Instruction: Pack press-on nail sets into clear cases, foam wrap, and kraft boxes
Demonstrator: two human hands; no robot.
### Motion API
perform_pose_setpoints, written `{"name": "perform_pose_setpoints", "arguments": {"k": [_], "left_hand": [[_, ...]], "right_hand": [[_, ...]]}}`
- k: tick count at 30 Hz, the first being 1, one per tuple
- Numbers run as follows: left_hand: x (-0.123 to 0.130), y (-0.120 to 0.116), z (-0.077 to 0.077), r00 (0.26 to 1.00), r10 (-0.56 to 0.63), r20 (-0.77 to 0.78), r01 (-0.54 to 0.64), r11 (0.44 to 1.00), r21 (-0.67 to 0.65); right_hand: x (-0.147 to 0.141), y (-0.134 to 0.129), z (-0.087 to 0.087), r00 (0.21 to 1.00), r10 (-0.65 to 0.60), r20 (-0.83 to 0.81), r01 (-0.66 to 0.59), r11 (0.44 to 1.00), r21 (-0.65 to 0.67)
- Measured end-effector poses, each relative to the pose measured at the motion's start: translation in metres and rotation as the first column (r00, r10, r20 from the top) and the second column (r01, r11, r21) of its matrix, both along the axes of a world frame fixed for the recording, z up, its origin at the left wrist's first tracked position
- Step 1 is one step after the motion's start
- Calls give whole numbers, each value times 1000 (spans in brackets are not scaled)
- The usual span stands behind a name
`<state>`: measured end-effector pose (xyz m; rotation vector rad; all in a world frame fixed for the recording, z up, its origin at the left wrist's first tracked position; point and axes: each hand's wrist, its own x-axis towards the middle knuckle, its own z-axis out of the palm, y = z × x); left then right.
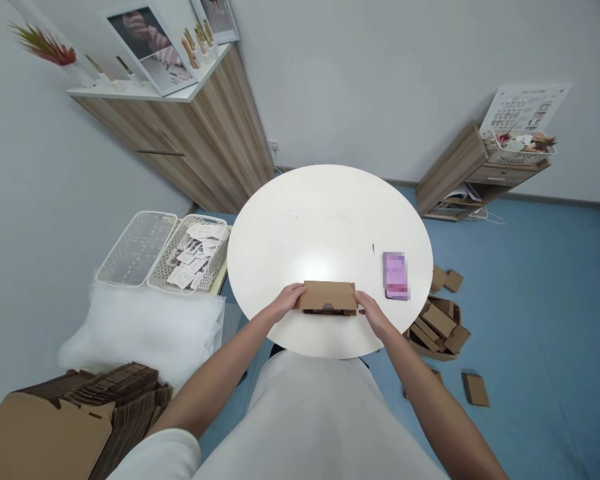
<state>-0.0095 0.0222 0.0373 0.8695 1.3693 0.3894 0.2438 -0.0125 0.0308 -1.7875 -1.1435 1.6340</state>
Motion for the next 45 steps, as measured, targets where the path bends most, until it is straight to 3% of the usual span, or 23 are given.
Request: {"name": "perform_pose_setpoints", "arguments": {"k": [2,7,14,16,20,24,27,33,39,45], "left_hand": [[0,-1,0,1000,8,12,-8,1000,11],[1,-3,-3,998,-48,30,46,997,69],[-3,-8,0,987,-160,27,155,979,136],[-4,-10,-2,989,-149,-14,150,983,103],[-5,-14,-12,992,-36,-119,32,999,-40],[-6,-19,-20,993,-4,-115,-11,991,-132],[-8,-23,-24,976,-51,-210,37,997,-69],[-8,-32,-35,861,-114,-496,195,974,114],[-2,-36,-50,836,-112,-538,235,958,166],[-2,-46,-51,852,-38,-523,230,923,308]], "right_hand": [[-3,1,2,999,-31,14,32,999,-8],[-8,3,4,982,12,-187,-18,1000,-25],[-12,0,4,976,-4,-216,10,1000,28],[-13,-2,1,975,-23,-222,32,999,38],[-13,-6,-9,965,-112,-236,119,993,15],[-13,-11,-18,965,-119,-233,123,992,7],[-14,-15,-26,975,-114,-192,120,992,22],[-11,-21,-48,993,-118,11,117,991,61],[-11,-26,-61,986,-51,161,38,996,81],[-12,-32,-55,957,-30,290,-29,980,197]]}}
